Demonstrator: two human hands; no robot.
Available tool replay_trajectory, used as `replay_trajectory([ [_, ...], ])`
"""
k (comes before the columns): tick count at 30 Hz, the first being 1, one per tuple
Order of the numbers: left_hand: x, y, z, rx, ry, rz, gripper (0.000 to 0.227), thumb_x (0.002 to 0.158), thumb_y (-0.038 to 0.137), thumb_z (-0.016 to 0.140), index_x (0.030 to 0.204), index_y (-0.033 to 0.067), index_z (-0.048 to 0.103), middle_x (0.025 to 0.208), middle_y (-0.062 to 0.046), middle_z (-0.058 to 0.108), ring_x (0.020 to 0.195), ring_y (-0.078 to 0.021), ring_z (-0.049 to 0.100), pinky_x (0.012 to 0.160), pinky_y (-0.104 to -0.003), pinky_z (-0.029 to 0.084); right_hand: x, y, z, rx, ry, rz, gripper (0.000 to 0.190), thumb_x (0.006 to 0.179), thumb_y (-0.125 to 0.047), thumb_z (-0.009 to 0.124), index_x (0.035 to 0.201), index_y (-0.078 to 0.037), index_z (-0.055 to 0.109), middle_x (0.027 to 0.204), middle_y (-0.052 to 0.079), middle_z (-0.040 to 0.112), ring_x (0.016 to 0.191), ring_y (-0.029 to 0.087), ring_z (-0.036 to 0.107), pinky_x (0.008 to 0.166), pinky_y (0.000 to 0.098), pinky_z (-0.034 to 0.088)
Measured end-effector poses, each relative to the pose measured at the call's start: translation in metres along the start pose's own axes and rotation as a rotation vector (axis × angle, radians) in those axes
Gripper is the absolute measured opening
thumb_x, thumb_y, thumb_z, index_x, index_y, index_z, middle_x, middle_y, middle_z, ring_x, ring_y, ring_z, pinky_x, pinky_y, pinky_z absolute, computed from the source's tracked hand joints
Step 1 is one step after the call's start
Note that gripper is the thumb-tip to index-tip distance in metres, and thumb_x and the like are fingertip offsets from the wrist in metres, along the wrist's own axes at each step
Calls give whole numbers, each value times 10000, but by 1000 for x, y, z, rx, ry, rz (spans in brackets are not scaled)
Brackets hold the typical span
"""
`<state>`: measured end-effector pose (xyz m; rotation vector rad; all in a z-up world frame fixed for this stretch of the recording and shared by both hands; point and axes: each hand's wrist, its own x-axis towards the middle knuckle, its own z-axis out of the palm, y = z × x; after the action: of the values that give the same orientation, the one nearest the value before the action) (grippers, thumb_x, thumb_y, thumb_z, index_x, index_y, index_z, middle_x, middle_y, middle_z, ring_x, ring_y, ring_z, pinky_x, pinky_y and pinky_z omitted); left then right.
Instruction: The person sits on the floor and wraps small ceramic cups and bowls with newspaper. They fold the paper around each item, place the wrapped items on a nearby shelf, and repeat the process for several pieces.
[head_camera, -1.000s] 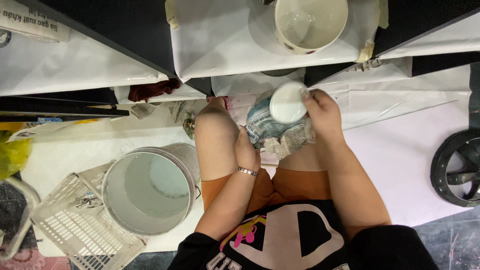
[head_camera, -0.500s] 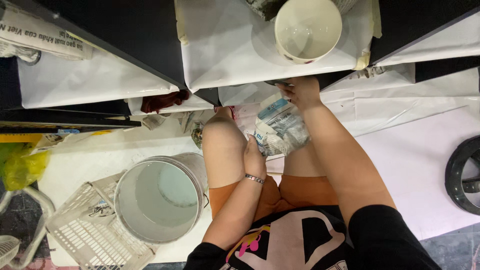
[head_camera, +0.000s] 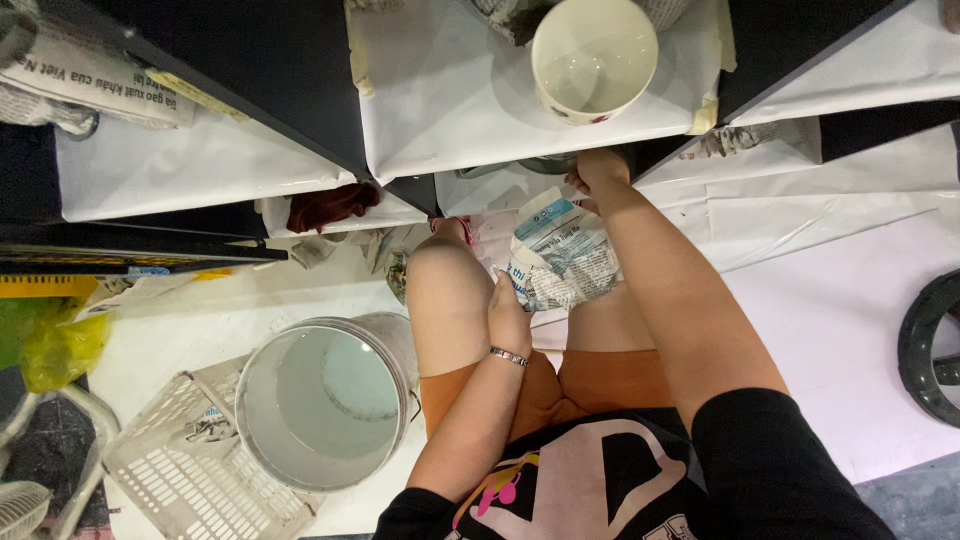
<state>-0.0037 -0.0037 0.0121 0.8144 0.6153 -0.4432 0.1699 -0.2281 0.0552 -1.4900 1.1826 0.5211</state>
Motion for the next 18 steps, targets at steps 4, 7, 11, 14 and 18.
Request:
replay_trajectory([
  [4,-4,-3,1,30,30,-36,542,1062,427,449,1375,0,563,1250,-101,665,1080,-207,666,898,-360,555,22,4,-1,-109,-107,-146,556,1054,-404,391,695,-67,647,611,56,628,487,117,506,473,288,391],
  [7,-9,-4,0,87,33,-32,564,1062,453,446,1372,-2,571,1245,-108,667,1061,-205,670,873,-360,559,21,5,5,-168,-114,-189,598,1061,-426,397,704,-44,686,629,67,638,496,119,508,472,275,418],
  [11,-12,-4,0,87,4,-25,564,1051,443,448,1361,-12,569,1242,-113,670,1060,-211,682,868,-376,573,9,-4,8,-166,-153,-240,520,1050,-387,386,773,-91,711,686,71,703,544,130,612,533,279,502],
  [14,-13,-6,-4,123,29,-24,557,1050,442,449,1353,-9,570,1228,-105,662,1061,-210,667,861,-381,566,-17,5,4,-246,-80,-472,531,1061,-417,384,848,-100,754,711,80,731,618,161,680,648,285,541],
  [18,-8,-13,-13,62,-51,34,533,1087,414,459,1347,-36,576,1249,-115,656,1114,-226,642,913,-374,551,-68,37,-10,-294,152,-999,344,1033,-340,535,1038,-57,731,878,119,756,813,266,715,774,360,545],
])
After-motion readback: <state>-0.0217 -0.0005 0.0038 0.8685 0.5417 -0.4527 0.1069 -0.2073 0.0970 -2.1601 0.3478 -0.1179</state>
